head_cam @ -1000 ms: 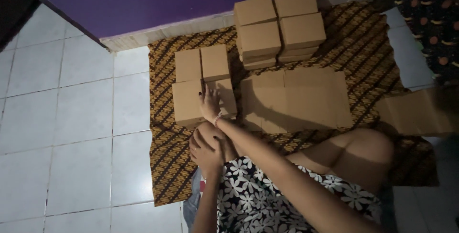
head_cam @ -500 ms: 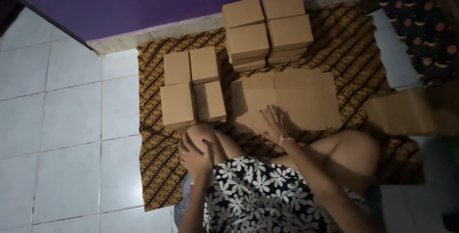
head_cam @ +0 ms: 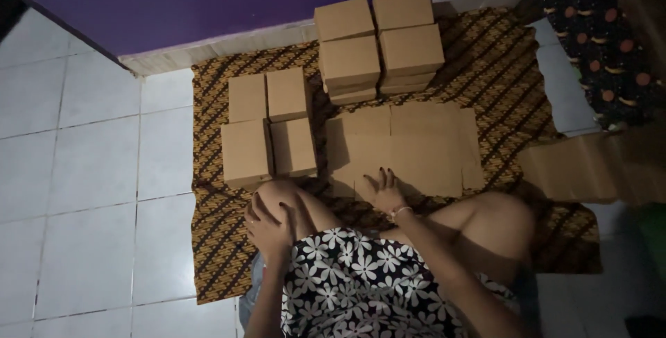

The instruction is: Folding flat cardboard templates into small boxes and stacking them.

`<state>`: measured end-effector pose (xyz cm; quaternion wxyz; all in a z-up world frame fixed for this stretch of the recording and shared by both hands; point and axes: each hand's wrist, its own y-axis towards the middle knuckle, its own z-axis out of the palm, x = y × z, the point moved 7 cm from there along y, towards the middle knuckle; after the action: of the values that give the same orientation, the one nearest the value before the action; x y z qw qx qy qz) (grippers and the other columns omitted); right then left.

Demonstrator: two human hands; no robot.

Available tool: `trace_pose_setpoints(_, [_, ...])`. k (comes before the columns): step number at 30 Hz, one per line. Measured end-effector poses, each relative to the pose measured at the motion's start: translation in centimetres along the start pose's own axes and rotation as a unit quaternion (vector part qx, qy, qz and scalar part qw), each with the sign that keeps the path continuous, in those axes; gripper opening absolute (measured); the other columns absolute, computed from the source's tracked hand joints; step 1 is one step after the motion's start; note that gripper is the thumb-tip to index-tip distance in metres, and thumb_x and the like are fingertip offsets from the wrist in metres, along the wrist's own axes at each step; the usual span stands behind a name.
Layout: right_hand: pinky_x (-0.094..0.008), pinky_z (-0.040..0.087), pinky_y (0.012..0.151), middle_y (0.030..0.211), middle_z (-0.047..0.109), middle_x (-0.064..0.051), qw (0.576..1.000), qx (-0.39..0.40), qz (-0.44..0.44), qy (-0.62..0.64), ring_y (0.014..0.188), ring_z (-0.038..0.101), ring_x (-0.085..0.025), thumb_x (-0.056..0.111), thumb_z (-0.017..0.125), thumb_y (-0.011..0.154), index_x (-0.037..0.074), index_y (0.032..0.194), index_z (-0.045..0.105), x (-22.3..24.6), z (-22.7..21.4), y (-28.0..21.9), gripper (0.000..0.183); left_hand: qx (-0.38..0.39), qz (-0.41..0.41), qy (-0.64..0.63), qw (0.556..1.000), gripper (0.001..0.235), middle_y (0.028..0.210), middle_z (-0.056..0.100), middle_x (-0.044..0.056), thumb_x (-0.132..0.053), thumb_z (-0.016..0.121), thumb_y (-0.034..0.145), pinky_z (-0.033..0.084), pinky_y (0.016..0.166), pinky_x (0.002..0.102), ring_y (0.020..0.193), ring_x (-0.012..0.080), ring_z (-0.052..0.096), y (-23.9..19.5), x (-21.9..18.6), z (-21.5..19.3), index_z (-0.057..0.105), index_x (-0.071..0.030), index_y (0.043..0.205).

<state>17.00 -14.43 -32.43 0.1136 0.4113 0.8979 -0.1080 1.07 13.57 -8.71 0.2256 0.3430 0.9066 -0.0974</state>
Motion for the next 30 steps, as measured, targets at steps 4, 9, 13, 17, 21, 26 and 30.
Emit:
trace_pose_setpoints(4, [-0.057, 0.053, 0.078, 0.118, 0.057, -0.026, 0.994, 0.052, -0.052, 0.085, 0.107, 0.057, -0.05, 0.041, 0.051, 0.091, 0.0, 0.111, 0.066, -1.8, -13.5, -0.2, 0.048, 0.005, -0.007, -0.022, 1.0, 0.075, 0.145, 0.038, 0.018, -0.052, 0.049, 0.091, 0.041, 0.103, 0.067, 0.129, 0.0503, 0.048, 0.1, -0.2, -0.6, 0.031, -0.021, 0.157])
trace_pose_setpoints(9, [-0.053, 0.059, 0.065, 0.078, 0.075, -0.016, 0.977, 0.129, -0.072, 0.152, 0.077, 0.076, -0.037, 0.0, 0.063, 0.087, 0.004, 0.077, 0.076, -3.6, -23.0, -1.7, 0.017, 0.004, -0.009, -0.021, 1.0, 0.076, 0.146, 0.039, 0.018, -0.053, 0.05, 0.09, 0.041, 0.104, 0.068, 0.13, 0.0516, 0.048, 0.0, -0.1, -0.6, 0.032, -0.021, 0.157])
trace_pose_setpoints(13, [-0.05, 0.062, 0.068, 0.092, 0.076, -0.014, 0.973, 0.123, 0.04, 0.193, 0.081, 0.078, -0.031, 0.005, 0.061, 0.088, 0.019, 0.11, 0.067, -6.9, -15.2, -2.4, 0.026, -0.013, 0.021, -0.039, 0.999, 0.076, 0.145, 0.041, 0.021, -0.055, 0.045, 0.092, 0.044, 0.101, 0.065, 0.126, 0.0505, 0.051, -0.2, 0.3, -0.5, 0.033, -0.017, 0.157])
trace_pose_setpoints(17, [-0.045, 0.063, 0.058, 0.096, 0.076, -0.018, 0.968, -0.039, 0.107, 0.222, 0.071, 0.076, -0.034, 0.002, 0.063, 0.087, 0.016, 0.137, 0.058, -12.7, -15.0, -4.7, 0.052, -0.094, 0.099, -0.036, 0.99, 0.076, 0.139, 0.049, 0.023, -0.053, 0.051, 0.091, 0.05, 0.096, 0.057, 0.121, 0.0468, 0.059, -0.3, 1.2, 0.1, 0.039, -0.012, 0.154])
trace_pose_setpoints(21, [-0.026, 0.057, 0.055, 0.086, 0.071, -0.016, 0.936, -0.241, 0.1, 0.238, 0.059, 0.063, -0.019, -0.012, 0.062, 0.086, -0.001, 0.128, 0.064, -18.8, -24.5, -7.2, 0.044, -0.173, 0.232, -0.043, 0.956, 0.062, 0.136, 0.052, 0.033, -0.026, 0.059, 0.091, 0.046, 0.099, 0.052, 0.12, 0.0497, 0.051, -2.2, -3.1, -3.9, 0.044, 0.008, 0.14])
trace_pose_setpoints(26, [-0.033, 0.051, 0.078, 0.106, 0.07, -0.012, 0.821, -0.164, 0.164, 0.522, 0.082, 0.062, -0.021, 0.017, 0.049, 0.104, 0.0, 0.131, 0.06, -24.5, -23.7, -12.6, 0.034, -0.06, 0.313, -0.105, 0.942, 0.025, 0.122, 0.059, 0.022, -0.009, 0.051, 0.079, 0.036, 0.105, 0.051, 0.115, 0.0432, 0.049, -4.6, -13.1, -12.9, 0.066, -0.003, 0.098])
trace_pose_setpoints(30, [-0.025, 0.036, 0.056, 0.069, 0.049, 0.002, 0.754, -0.225, 0.176, 0.592, 0.062, 0.04, -0.008, 0.009, 0.058, 0.102, 0.001, 0.078, 0.052, -25.1, -28.8, -17.2, 0.026, 0.011, 0.288, -0.233, 0.929, 0.06, 0.155, 0.035, 0.022, -0.014, 0.063, 0.089, 0.031, 0.117, 0.049, 0.143, 0.0434, 0.034, -4.8, -9.9, -3.3, 0.042, -0.005, 0.144])
